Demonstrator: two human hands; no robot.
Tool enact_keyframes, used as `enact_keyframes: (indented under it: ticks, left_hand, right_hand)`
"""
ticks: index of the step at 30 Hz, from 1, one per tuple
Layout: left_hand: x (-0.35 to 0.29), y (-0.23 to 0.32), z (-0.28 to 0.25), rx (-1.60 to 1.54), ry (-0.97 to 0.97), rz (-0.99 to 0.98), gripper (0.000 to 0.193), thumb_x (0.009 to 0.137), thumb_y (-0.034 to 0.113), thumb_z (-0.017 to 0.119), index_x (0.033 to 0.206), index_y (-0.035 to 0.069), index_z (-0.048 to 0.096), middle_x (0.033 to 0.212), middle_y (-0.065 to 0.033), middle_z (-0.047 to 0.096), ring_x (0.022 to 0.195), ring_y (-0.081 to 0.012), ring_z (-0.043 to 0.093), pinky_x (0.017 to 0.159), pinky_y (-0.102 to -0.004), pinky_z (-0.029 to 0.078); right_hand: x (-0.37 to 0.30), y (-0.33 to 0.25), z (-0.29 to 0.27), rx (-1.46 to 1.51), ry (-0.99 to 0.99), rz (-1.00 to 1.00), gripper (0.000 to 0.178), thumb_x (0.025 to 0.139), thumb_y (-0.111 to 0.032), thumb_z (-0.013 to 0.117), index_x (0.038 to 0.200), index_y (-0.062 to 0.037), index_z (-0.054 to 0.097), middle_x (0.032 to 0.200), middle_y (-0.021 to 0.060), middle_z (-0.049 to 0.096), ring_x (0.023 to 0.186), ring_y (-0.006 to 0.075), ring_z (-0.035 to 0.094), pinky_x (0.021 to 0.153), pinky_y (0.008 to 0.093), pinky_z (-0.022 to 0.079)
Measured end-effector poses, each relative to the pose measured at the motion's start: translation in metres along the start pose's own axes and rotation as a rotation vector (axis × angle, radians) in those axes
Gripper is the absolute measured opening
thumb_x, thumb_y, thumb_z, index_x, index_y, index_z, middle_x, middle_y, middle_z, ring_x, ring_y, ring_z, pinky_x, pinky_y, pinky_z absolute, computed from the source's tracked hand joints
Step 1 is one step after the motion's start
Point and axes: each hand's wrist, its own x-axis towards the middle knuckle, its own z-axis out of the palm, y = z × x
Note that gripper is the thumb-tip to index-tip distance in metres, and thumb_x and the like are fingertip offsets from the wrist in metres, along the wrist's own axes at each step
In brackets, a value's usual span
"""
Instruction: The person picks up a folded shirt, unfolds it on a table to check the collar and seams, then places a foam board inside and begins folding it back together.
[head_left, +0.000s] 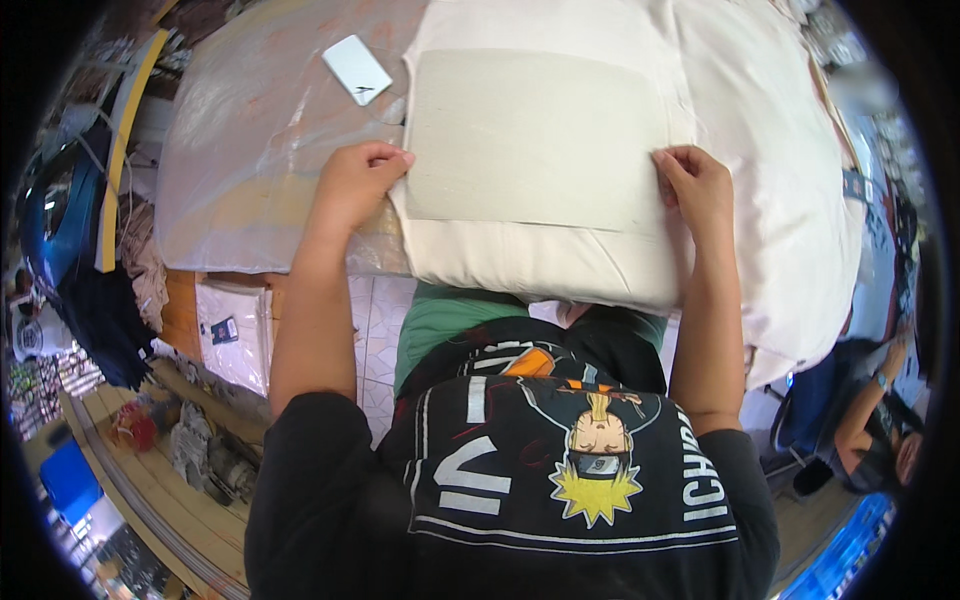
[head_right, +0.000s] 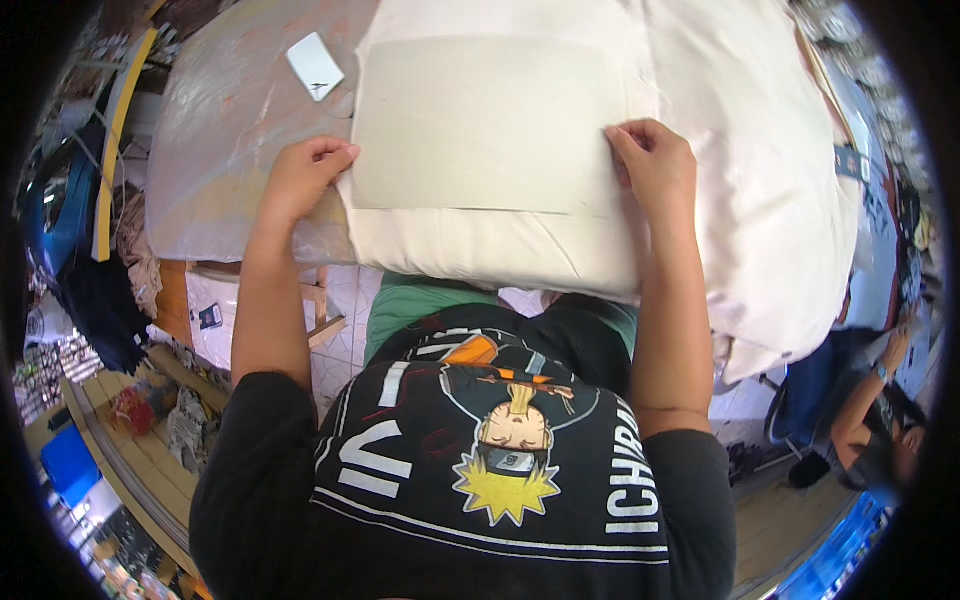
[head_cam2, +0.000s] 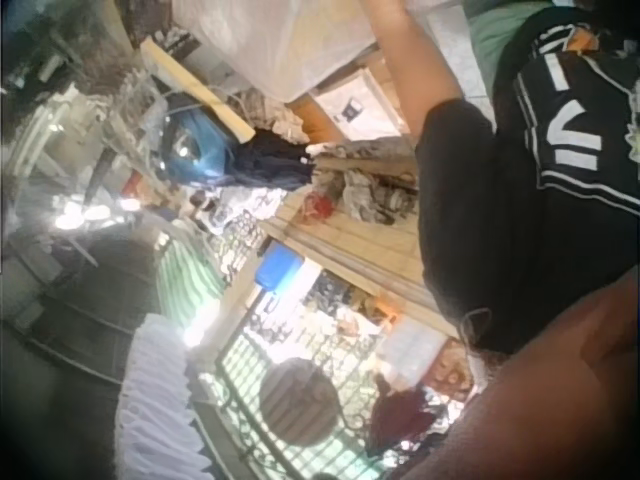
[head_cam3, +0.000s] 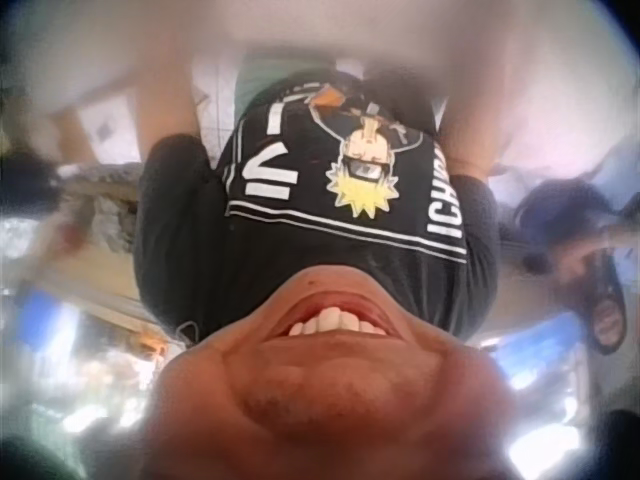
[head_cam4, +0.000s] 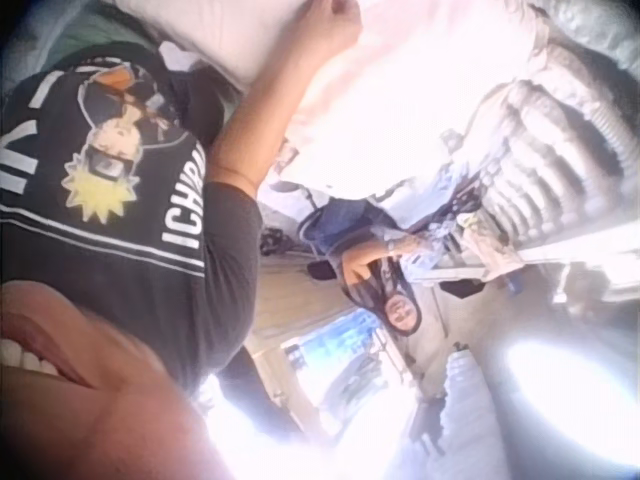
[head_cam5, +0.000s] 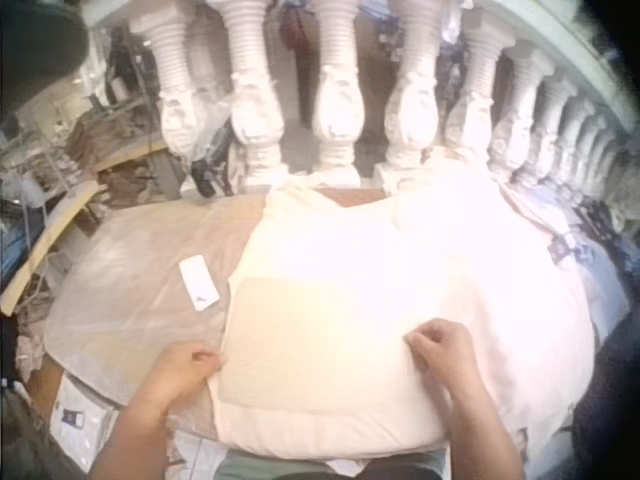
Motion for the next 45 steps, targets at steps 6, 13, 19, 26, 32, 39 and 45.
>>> enact_keyframes:
  ticks: [6,13,19,26,32,39,45]
  left_hand:
    - [-0.012,0.023,-0.007,0.082,0.209,0.128,0.031,0.079,0.028,0.069,0.094,0.001,0.067,0.08,-0.0071,0.066,0.075,-0.0149,0.06,0.069,-0.0277,0.047]
    - [-0.04,0.074,0.037,0.301,0.109,0.742,0.036,0.076,0.021,0.072,0.109,0.01,0.064,0.116,-0.0057,0.059,0.109,-0.0213,0.052,0.093,-0.0344,0.039]
    - [-0.048,0.076,0.066,0.595,-0.082,0.816,0.057,0.074,0.024,0.073,0.127,0.016,0.054,0.138,-0.0096,0.042,0.132,-0.0319,0.031,0.107,-0.0412,0.03]
    - [-0.052,0.076,0.062,0.65,-0.021,0.856,0.055,0.076,0.023,0.071,0.127,0.014,0.053,0.137,-0.0118,0.044,0.13,-0.0327,0.035,0.105,-0.0414,0.032]
    - [-0.106,0.062,0.033,0.134,-0.753,0.14,0.03,0.08,0.019,0.07,0.105,0.003,0.063,0.095,-0.0045,0.065,0.092,-0.0141,0.059,0.086,-0.0303,0.045]
    - [-0.085,-0.097,0.094,0.15,-0.573,0.033,0.056,0.072,0.037,0.075,0.111,0.001,0.061,0.109,-0.0101,0.063,0.101,-0.02,0.057,0.089,-0.031,0.043]
    - [-0.101,-0.065,0.136,0.165,-0.437,0.112,0.073,0.069,0.058,0.068,0.11,-0.003,0.062,0.108,-0.0188,0.063,0.101,-0.0282,0.059,0.09,-0.0349,0.043]
  right_hand:
    - [-0.011,0.006,-0.052,-0.018,0.177,-0.141,0.022,0.079,-0.023,0.069,0.087,-0.0022,0.069,0.061,0.0011,0.058,0.048,0.0075,0.051,0.047,0.0224,0.042]
    - [-0.076,0.041,-0.152,-0.026,0.443,-0.11,0.028,0.08,-0.028,0.07,0.093,-0.0033,0.069,0.07,0.004,0.063,0.053,0.0073,0.054,0.049,0.0195,0.04]
    - [-0.127,0.086,-0.199,-0.062,0.574,0.044,0.032,0.08,-0.032,0.069,0.094,-0.0037,0.068,0.071,0.0028,0.063,0.054,0.0063,0.053,0.051,0.0193,0.038]
    - [-0.146,0.123,-0.23,-0.012,0.649,0.071,0.031,0.08,-0.031,0.07,0.093,-0.003,0.068,0.07,0.0025,0.063,0.053,0.0065,0.053,0.051,0.02,0.038]
    - [-0.147,0.167,-0.258,-0.052,0.734,0.169,0.04,0.079,-0.038,0.068,0.092,-0.001,0.067,0.073,0.0061,0.065,0.056,0.0107,0.06,0.05,0.0224,0.041]
    - [-0.135,0.183,-0.275,0.055,0.594,0.311,0.054,0.076,-0.054,0.066,0.094,-0.0037,0.067,0.077,0.006,0.066,0.058,0.0112,0.061,0.05,0.0248,0.042]
    - [-0.123,0.19,-0.285,0.107,0.575,0.29,0.053,0.074,-0.052,0.069,0.1,-0.0053,0.067,0.081,0.002,0.064,0.057,0.0088,0.053,0.046,0.0228,0.035]
